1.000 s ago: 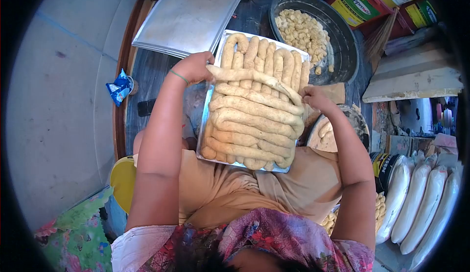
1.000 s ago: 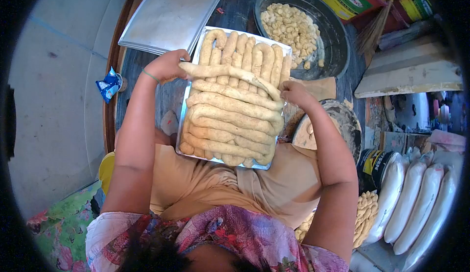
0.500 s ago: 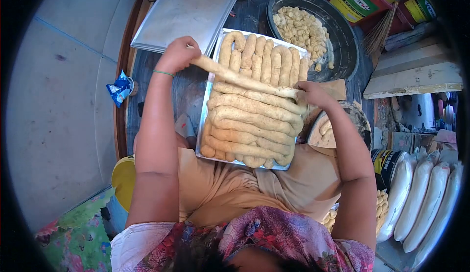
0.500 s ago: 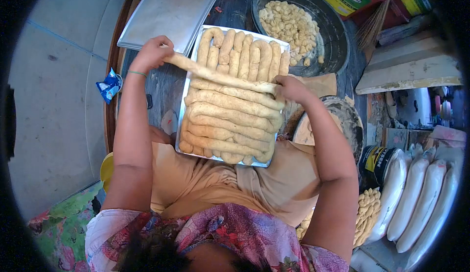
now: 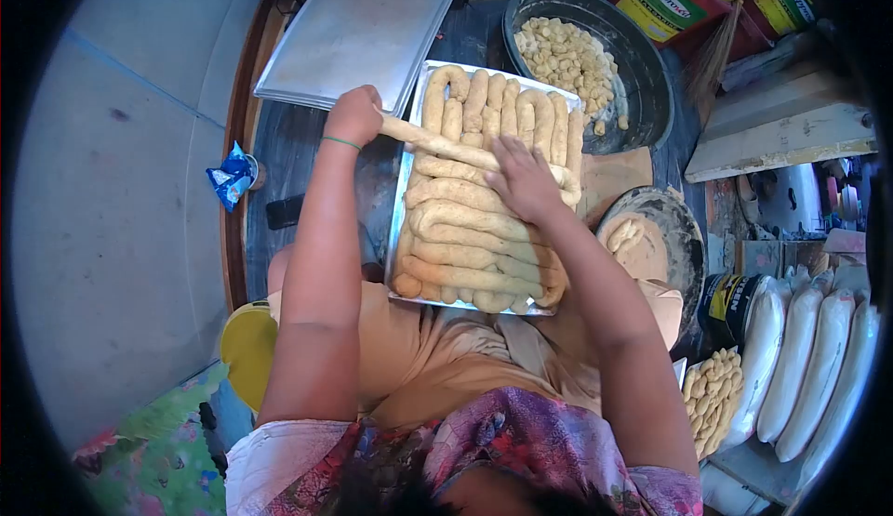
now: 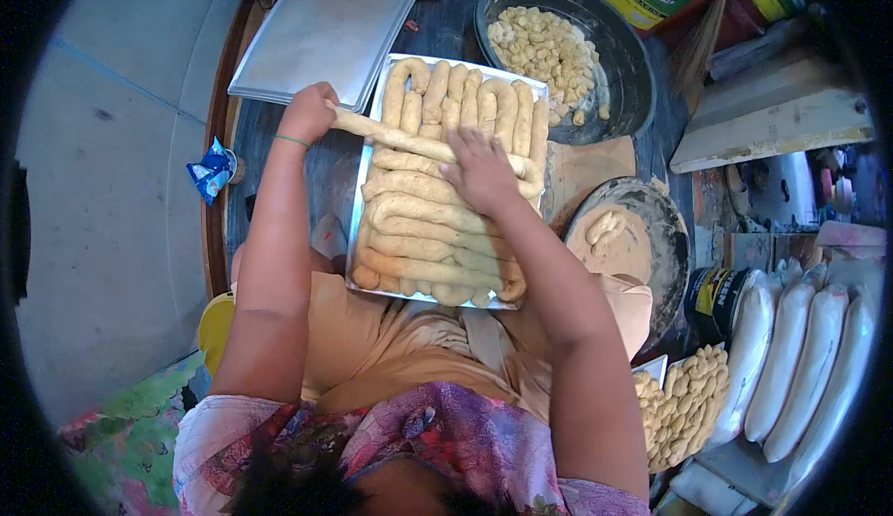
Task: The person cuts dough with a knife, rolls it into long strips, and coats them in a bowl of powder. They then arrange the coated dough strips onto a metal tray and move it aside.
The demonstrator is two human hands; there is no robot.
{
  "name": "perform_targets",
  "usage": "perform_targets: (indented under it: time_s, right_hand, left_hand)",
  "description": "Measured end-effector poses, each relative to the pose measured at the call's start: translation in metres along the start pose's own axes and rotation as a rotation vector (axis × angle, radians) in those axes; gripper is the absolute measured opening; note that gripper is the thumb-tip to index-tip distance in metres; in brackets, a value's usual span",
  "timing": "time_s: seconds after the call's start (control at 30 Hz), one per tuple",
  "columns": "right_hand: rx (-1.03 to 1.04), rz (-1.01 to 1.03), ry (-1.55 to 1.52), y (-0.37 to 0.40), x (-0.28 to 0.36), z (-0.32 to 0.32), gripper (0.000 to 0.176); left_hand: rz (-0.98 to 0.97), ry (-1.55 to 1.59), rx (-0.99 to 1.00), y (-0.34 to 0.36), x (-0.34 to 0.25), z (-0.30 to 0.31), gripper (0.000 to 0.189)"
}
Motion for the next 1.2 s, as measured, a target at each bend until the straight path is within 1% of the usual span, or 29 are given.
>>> perform_targets:
  time_s: [0.03, 0.07, 0.13, 0.17, 0.23, 0.27, 0.33, 0.37, 0.4, 0.47, 0.5, 0.53, 0.57, 0.6, 0.63, 0.67, 0.7, 0.73, 0.8, 0.83, 0.9, 0.93, 1.0, 1.03, 1.1, 1.13, 1.17, 1.2]
  right_hand:
    - [-0.002, 0.001, 0.093, 0.010, -0.008, -0.001, 0.067]
    - [0.046, -0.046, 0.126, 0.021, -0.023, -0.004, 0.068]
    - [0.138, -0.145, 0.196, 0.043, -0.056, -0.004, 0.071]
    - [0.192, -0.175, 0.135, 0.050, -0.066, -0.004, 0.073]
    - [0.296, -0.234, 0.013, 0.061, -0.084, -0.003, 0.076]
    - [0.240, -0.201, -0.064, 0.060, -0.087, -0.009, 0.077]
    - [0.159, -0.155, -0.077, 0.055, -0.093, -0.018, 0.077]
    - [0.119, -0.130, -0.088, 0.053, -0.091, -0.015, 0.077]
    - [0.116, -0.144, -0.167, 0.052, -0.093, -0.017, 0.075]
    - [0.111, -0.170, -0.326, 0.049, -0.093, -0.008, 0.070]
    - [0.080, -0.168, -0.355, 0.049, -0.095, -0.004, 0.067]
    - [0.045, -0.169, -0.384, 0.049, -0.099, 0.001, 0.065]
    - [0.009, -0.171, -0.411, 0.048, -0.105, 0.005, 0.063]
    - [-0.055, -0.174, -0.360, 0.047, -0.111, 0.012, 0.057]
    - [-0.085, -0.197, -0.345, 0.047, -0.119, 0.016, 0.055]
    - [-0.115, -0.219, -0.331, 0.046, -0.127, 0.019, 0.053]
    - [-0.146, -0.241, -0.319, 0.045, -0.134, 0.022, 0.051]
    - [-0.214, -0.218, -0.336, 0.041, -0.138, 0.026, 0.047]
    - [-0.189, -0.248, -0.435, 0.035, -0.149, 0.016, 0.046]
    - [-0.179, -0.263, -0.484, 0.034, -0.150, 0.016, 0.046]
    - [-0.183, -0.241, -0.423, 0.033, -0.136, 0.026, 0.047]
    - [-0.184, -0.234, -0.392, 0.033, -0.128, 0.031, 0.048]
    - [-0.272, -0.169, -0.340, 0.031, -0.108, 0.044, 0.051]
    - [-0.315, -0.138, -0.314, 0.031, -0.099, 0.049, 0.052]
    - [-0.241, -0.098, -0.258, 0.029, -0.087, 0.040, 0.056]
    - [-0.186, -0.079, -0.209, 0.029, -0.080, 0.032, 0.057]
    - [-0.130, -0.058, -0.161, 0.028, -0.073, 0.024, 0.057]
    - [0.110, 0.012, -0.144, 0.025, -0.064, 0.000, 0.059]
  left_hand:
    - [0.028, 0.016, -0.038, 0.000, 0.006, 0.010, 0.017]
    - [0.046, -0.003, -0.045, 0.000, 0.011, 0.015, 0.016]
    - [0.020, -0.111, -0.073, 0.002, 0.011, 0.019, 0.017]
    - [0.006, -0.163, -0.089, 0.003, 0.008, 0.020, 0.017]
    - [-0.040, -0.101, -0.107, 0.006, -0.005, 0.012, 0.023]
    - [-0.063, -0.069, -0.117, 0.009, -0.016, 0.009, 0.026]
    - [-0.300, 0.114, -0.038, 0.020, -0.062, -0.009, 0.041]
    - [-0.464, 0.262, 0.093, 0.029, -0.088, -0.021, 0.055]
    - [-0.367, 0.493, 0.322, 0.035, -0.094, -0.044, 0.060]
    - [-0.394, 0.338, 0.264, 0.042, -0.100, -0.050, 0.060]
    - [-0.407, 0.259, 0.243, 0.044, -0.100, -0.054, 0.060]
    - [-0.479, 0.144, 0.111, 0.034, -0.081, -0.068, 0.058]
    - [-0.406, 0.173, 0.143, 0.028, -0.063, -0.084, 0.058]
    - [-0.332, 0.202, 0.173, 0.023, -0.050, -0.097, 0.059]
    - [-0.256, 0.231, 0.203, 0.024, -0.047, -0.100, 0.059]
    - [-0.289, 0.226, 0.222, 0.026, -0.052, -0.098, 0.054]
    - [-0.241, 0.263, 0.262, 0.025, -0.052, -0.098, 0.051]
    - [-0.193, 0.298, 0.302, 0.024, -0.052, -0.098, 0.049]
    - [-0.093, 0.362, 0.382, 0.024, -0.048, -0.102, 0.046]
    - [-0.194, 0.263, 0.304, 0.023, -0.050, -0.099, 0.045]
    - [-0.399, 0.068, 0.153, 0.023, -0.055, -0.102, 0.043]
    - [-0.371, 0.138, 0.159, 0.024, -0.057, -0.105, 0.042]
    - [-0.314, 0.276, 0.175, 0.030, -0.065, -0.110, 0.041]
    - [-0.337, 0.185, 0.198, 0.036, -0.072, -0.113, 0.040]
    - [-0.384, 0.002, 0.242, 0.045, -0.086, -0.115, 0.039]
    - [-0.310, 0.111, 0.358, 0.041, -0.081, -0.119, 0.037]
    - [-0.319, 0.048, 0.377, 0.039, -0.079, -0.120, 0.036]
    - [-0.328, -0.015, 0.393, 0.037, -0.077, -0.121, 0.035]
Point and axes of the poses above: each hand's wrist, its own y-axis away from the middle knuckle, its own z-axis out of the back of the hand, x = y × z, the point moved 10 cm from there along -y, towards the middle knuckle, and after that the axes turned 14 degrees about y, right-handed, at the moved point
